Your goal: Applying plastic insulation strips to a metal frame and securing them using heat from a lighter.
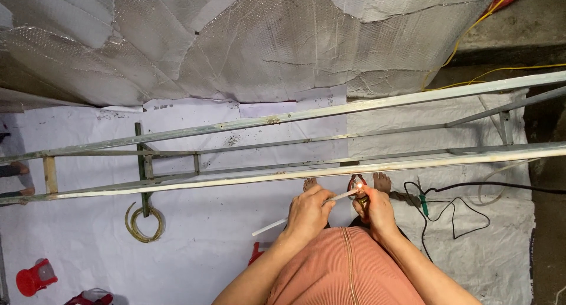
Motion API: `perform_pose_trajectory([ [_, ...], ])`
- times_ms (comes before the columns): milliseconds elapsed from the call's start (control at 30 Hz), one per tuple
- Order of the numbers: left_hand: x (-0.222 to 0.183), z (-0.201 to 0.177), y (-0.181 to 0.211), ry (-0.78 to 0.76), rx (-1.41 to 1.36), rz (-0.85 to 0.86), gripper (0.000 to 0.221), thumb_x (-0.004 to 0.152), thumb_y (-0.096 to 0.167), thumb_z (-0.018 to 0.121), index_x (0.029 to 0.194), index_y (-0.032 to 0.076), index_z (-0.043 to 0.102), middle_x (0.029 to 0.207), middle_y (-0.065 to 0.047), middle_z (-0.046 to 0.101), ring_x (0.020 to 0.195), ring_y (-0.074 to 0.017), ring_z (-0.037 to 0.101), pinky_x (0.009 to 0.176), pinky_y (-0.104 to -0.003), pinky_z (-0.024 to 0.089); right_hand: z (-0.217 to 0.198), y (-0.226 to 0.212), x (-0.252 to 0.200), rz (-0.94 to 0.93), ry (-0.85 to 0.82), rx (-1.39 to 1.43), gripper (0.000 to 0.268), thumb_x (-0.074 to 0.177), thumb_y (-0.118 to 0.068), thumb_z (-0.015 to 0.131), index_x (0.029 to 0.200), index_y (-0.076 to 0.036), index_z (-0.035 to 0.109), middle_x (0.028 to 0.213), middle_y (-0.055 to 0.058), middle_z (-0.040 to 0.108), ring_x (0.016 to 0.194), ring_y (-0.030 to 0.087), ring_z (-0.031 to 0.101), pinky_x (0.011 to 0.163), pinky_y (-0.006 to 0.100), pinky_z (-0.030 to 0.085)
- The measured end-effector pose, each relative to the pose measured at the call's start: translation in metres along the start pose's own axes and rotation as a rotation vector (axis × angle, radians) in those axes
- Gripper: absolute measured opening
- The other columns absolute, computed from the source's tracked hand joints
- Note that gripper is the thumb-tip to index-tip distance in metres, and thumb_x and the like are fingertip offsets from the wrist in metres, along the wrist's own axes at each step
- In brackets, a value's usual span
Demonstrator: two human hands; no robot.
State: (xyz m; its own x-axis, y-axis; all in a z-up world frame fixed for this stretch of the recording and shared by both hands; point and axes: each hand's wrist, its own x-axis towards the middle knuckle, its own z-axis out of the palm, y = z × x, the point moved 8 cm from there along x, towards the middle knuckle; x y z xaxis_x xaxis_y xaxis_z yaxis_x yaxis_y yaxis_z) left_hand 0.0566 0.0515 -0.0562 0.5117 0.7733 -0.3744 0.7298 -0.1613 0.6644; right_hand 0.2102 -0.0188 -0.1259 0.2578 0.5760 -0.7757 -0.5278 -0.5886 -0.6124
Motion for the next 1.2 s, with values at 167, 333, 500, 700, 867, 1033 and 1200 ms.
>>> perform_pose_trajectory([
  [167, 0.001, 0.0, 0.002, 0.003, 0.02, 0.008, 0.018, 0.092, 0.02, 0.07, 0.106, 0.011, 0.076, 0.089, -0.007, 0.067, 0.083, -0.0373, 0.072, 0.072, -0.047, 0.059, 0.004, -0.013, -0.006, -0.008, 0.002, 0.007, 0.037, 0.095, -0.026, 0.049, 0.065, -0.005, 0.055, 0.041, 0.011, 0.032, 0.034, 0.016, 0.024, 0.034, 0.025, 0.015],
  [333, 0.003, 0.004, 0.0, -0.007, 0.027, 0.004, 0.018, 0.092, 0.02, 0.07, 0.107, 0.011, 0.076, 0.09, -0.007, 0.067, 0.084, -0.0368, 0.072, 0.072, -0.047, 0.059, 0.003, -0.018, -0.01, -0.014, -0.004, 0.022, 0.036, 0.094, -0.025, 0.05, 0.063, -0.006, 0.055, 0.041, 0.01, 0.032, 0.035, 0.015, 0.023, 0.034, 0.024, 0.015],
  [500, 0.005, 0.004, 0.005, 0.0, 0.026, 0.016, 0.016, 0.092, 0.019, 0.07, 0.105, 0.012, 0.076, 0.089, -0.006, 0.067, 0.083, -0.0365, 0.072, 0.071, -0.047, 0.059, -0.005, -0.01, -0.004, -0.029, -0.02, 0.03, 0.036, 0.094, -0.025, 0.05, 0.064, -0.006, 0.055, 0.042, 0.009, 0.031, 0.036, 0.014, 0.022, 0.035, 0.024, 0.015],
  [700, 0.008, 0.004, 0.014, 0.015, 0.048, 0.032, 0.015, 0.09, 0.019, 0.072, 0.103, 0.012, 0.075, 0.088, -0.006, 0.067, 0.082, -0.0361, 0.072, 0.07, -0.047, 0.059, -0.011, -0.013, -0.005, -0.042, -0.012, 0.029, 0.045, 0.096, -0.029, 0.05, 0.058, -0.006, 0.053, 0.039, 0.01, 0.033, 0.032, 0.014, 0.022, 0.031, 0.024, 0.017],
  [867, 0.011, 0.006, 0.018, 0.033, 0.052, 0.036, 0.014, 0.089, 0.018, 0.072, 0.102, 0.014, 0.075, 0.088, -0.003, 0.066, 0.08, -0.0339, 0.072, 0.069, -0.045, 0.058, -0.017, -0.012, -0.003, -0.04, -0.012, 0.027, 0.044, 0.097, -0.028, 0.049, 0.058, -0.007, 0.05, 0.04, 0.009, 0.031, 0.033, 0.014, 0.021, 0.031, 0.024, 0.016],
  [1033, 0.012, 0.011, 0.02, 0.042, 0.058, 0.045, 0.014, 0.089, 0.019, 0.072, 0.102, 0.014, 0.075, 0.087, -0.004, 0.066, 0.079, -0.0344, 0.072, 0.067, -0.046, 0.058, -0.017, -0.024, -0.007, -0.042, -0.007, -0.008, 0.042, 0.094, -0.027, 0.049, 0.057, -0.008, 0.05, 0.039, 0.008, 0.03, 0.033, 0.012, 0.021, 0.031, 0.023, 0.018],
  [1200, 0.015, 0.012, 0.026, 0.033, 0.052, 0.051, 0.013, 0.091, 0.02, 0.071, 0.102, 0.014, 0.075, 0.086, -0.005, 0.065, 0.079, -0.0345, 0.071, 0.066, -0.045, 0.057, -0.024, -0.026, -0.005, -0.039, 0.009, -0.015, 0.042, 0.093, -0.027, 0.049, 0.056, -0.008, 0.05, 0.038, 0.008, 0.03, 0.031, 0.013, 0.02, 0.03, 0.024, 0.017],
])
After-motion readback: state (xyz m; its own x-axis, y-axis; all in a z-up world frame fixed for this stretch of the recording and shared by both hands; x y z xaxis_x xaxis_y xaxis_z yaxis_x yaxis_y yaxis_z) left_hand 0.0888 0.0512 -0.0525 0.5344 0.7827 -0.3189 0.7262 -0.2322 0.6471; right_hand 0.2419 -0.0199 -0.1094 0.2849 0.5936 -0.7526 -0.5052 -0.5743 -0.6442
